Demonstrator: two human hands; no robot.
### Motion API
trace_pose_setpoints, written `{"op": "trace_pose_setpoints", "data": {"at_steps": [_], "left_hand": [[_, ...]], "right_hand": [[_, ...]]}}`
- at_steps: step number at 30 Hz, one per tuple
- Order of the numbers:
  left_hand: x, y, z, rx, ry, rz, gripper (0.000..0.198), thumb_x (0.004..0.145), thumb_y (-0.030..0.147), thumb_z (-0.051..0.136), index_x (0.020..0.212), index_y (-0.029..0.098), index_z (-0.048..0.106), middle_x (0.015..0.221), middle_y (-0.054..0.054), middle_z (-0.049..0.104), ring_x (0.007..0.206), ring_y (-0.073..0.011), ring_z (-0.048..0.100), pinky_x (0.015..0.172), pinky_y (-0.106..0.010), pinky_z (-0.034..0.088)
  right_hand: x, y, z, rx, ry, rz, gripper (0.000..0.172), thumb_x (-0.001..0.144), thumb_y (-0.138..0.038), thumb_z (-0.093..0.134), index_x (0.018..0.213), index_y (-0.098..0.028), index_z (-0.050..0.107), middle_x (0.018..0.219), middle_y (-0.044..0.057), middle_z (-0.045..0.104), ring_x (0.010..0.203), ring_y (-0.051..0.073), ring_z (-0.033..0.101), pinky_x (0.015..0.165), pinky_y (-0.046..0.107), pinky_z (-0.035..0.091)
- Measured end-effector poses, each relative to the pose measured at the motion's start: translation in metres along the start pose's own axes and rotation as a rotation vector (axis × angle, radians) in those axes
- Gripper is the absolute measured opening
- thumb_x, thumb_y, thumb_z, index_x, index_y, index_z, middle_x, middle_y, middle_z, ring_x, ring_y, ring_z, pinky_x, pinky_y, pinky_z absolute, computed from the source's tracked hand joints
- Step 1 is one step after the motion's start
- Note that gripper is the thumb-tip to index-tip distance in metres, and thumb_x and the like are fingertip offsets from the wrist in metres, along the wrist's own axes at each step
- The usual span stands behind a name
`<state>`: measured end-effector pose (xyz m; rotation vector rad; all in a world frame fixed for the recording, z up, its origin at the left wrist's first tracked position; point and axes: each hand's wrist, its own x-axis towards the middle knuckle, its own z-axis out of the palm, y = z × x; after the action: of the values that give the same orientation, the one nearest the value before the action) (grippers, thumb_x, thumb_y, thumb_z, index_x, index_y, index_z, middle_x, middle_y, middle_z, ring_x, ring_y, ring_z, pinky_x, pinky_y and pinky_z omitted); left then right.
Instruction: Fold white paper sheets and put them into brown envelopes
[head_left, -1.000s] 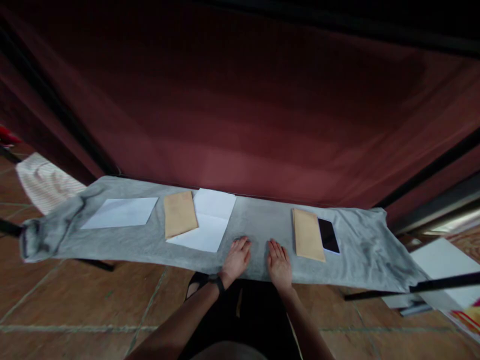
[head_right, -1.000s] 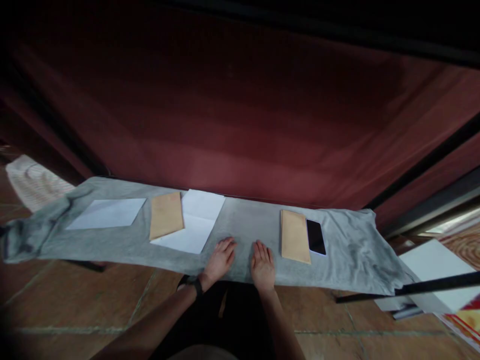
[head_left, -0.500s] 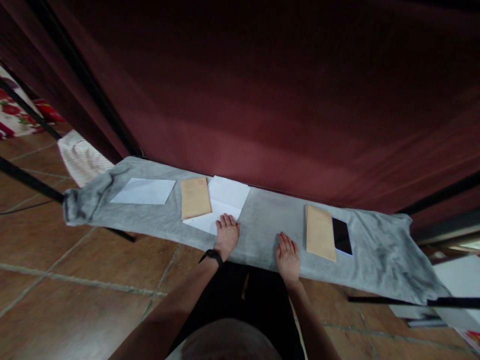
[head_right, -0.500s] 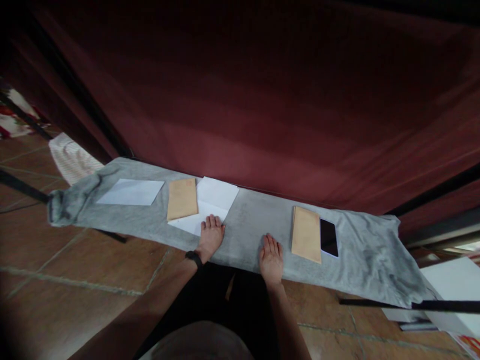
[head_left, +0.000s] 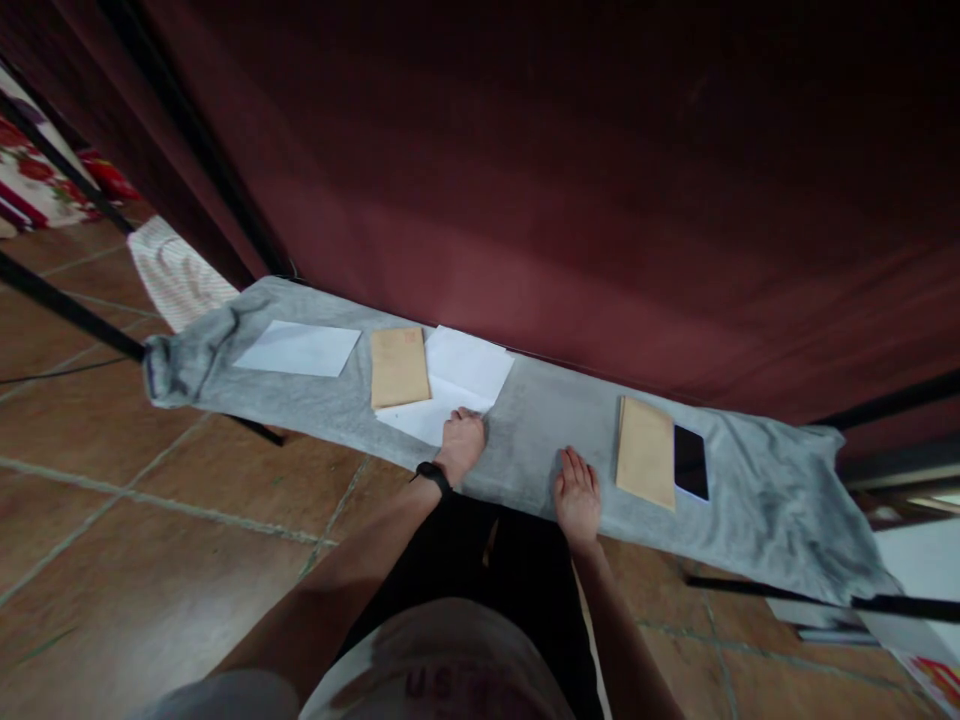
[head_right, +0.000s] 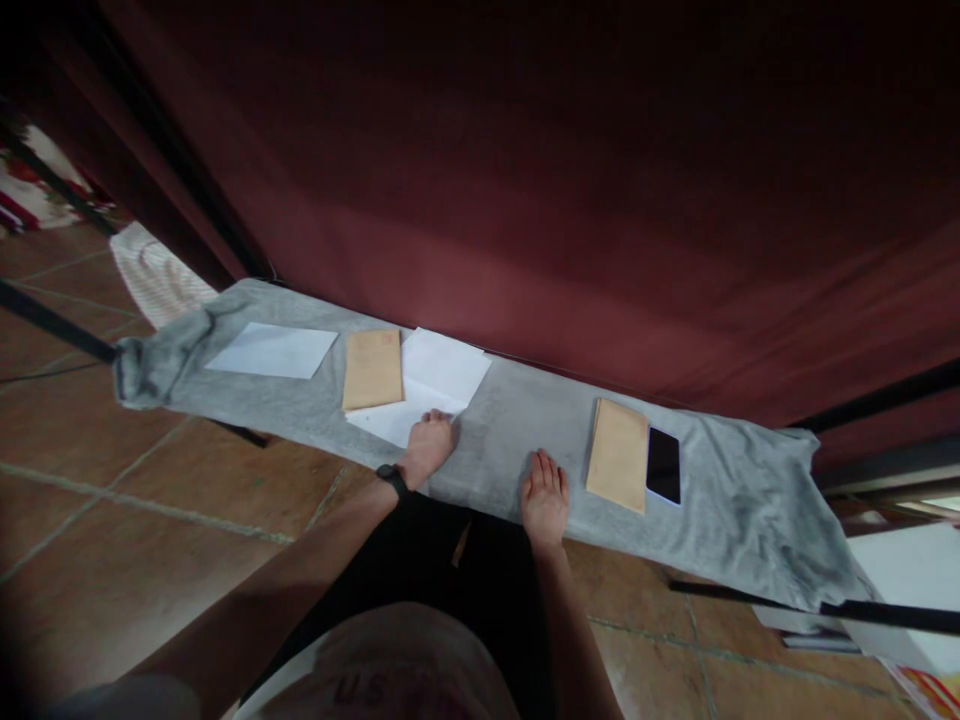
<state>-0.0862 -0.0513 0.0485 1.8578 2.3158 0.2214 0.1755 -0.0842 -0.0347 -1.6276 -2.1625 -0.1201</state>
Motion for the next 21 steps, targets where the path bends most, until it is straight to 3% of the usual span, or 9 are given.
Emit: {"op": "trace_pose_setpoints", "data": {"at_steps": [5, 10, 14, 18, 21], "left_hand": [[0.016, -0.021, -0.015, -0.077, -0.01, -0.139, 0.036, 0.1, 0.025, 0.043, 0.111, 0.008, 0.073, 0.102, -0.02, 0.074, 0.097, -0.0288, 0.071, 0.083, -0.036, 0.051], [0.029, -0.04, -0.023, -0.182, -0.012, -0.228, 0.027, 0.093, 0.035, 0.057, 0.102, 0.018, 0.077, 0.092, -0.01, 0.077, 0.088, -0.0237, 0.072, 0.071, -0.027, 0.048], [0.031, -0.048, -0.023, -0.245, 0.022, -0.276, 0.031, 0.097, 0.033, 0.049, 0.099, 0.015, 0.074, 0.083, -0.007, 0.075, 0.078, -0.019, 0.07, 0.062, -0.024, 0.044], [0.026, -0.046, -0.034, -0.269, 0.091, -0.29, 0.033, 0.101, 0.034, 0.043, 0.104, 0.015, 0.07, 0.087, -0.007, 0.074, 0.079, -0.0183, 0.069, 0.064, -0.024, 0.043], [0.012, -0.029, -0.046, -0.222, 0.173, -0.226, 0.029, 0.1, 0.033, 0.045, 0.108, 0.018, 0.069, 0.096, -0.009, 0.073, 0.09, -0.0215, 0.069, 0.072, -0.027, 0.045]], "right_hand": [[0.001, -0.001, 0.0, 0.011, 0.004, 0.003, 0.051, 0.101, -0.019, 0.031, 0.149, -0.015, 0.047, 0.151, 0.012, 0.054, 0.139, 0.023, 0.048, 0.12, 0.046, 0.028], [0.001, -0.002, -0.002, 0.024, 0.008, 0.012, 0.051, 0.101, -0.02, 0.031, 0.149, -0.016, 0.047, 0.151, 0.012, 0.054, 0.14, 0.023, 0.047, 0.119, 0.047, 0.029], [0.002, -0.003, -0.003, 0.019, 0.012, 0.011, 0.051, 0.1, -0.018, 0.032, 0.149, -0.015, 0.049, 0.151, 0.011, 0.055, 0.14, 0.023, 0.047, 0.119, 0.046, 0.029], [0.002, -0.004, -0.004, 0.01, 0.016, 0.009, 0.05, 0.1, -0.018, 0.033, 0.147, -0.014, 0.05, 0.149, 0.012, 0.056, 0.139, 0.024, 0.048, 0.119, 0.045, 0.029], [0.002, -0.005, -0.003, 0.029, 0.026, 0.009, 0.05, 0.1, -0.018, 0.033, 0.147, -0.015, 0.05, 0.15, 0.012, 0.055, 0.14, 0.024, 0.048, 0.119, 0.045, 0.029]]}}
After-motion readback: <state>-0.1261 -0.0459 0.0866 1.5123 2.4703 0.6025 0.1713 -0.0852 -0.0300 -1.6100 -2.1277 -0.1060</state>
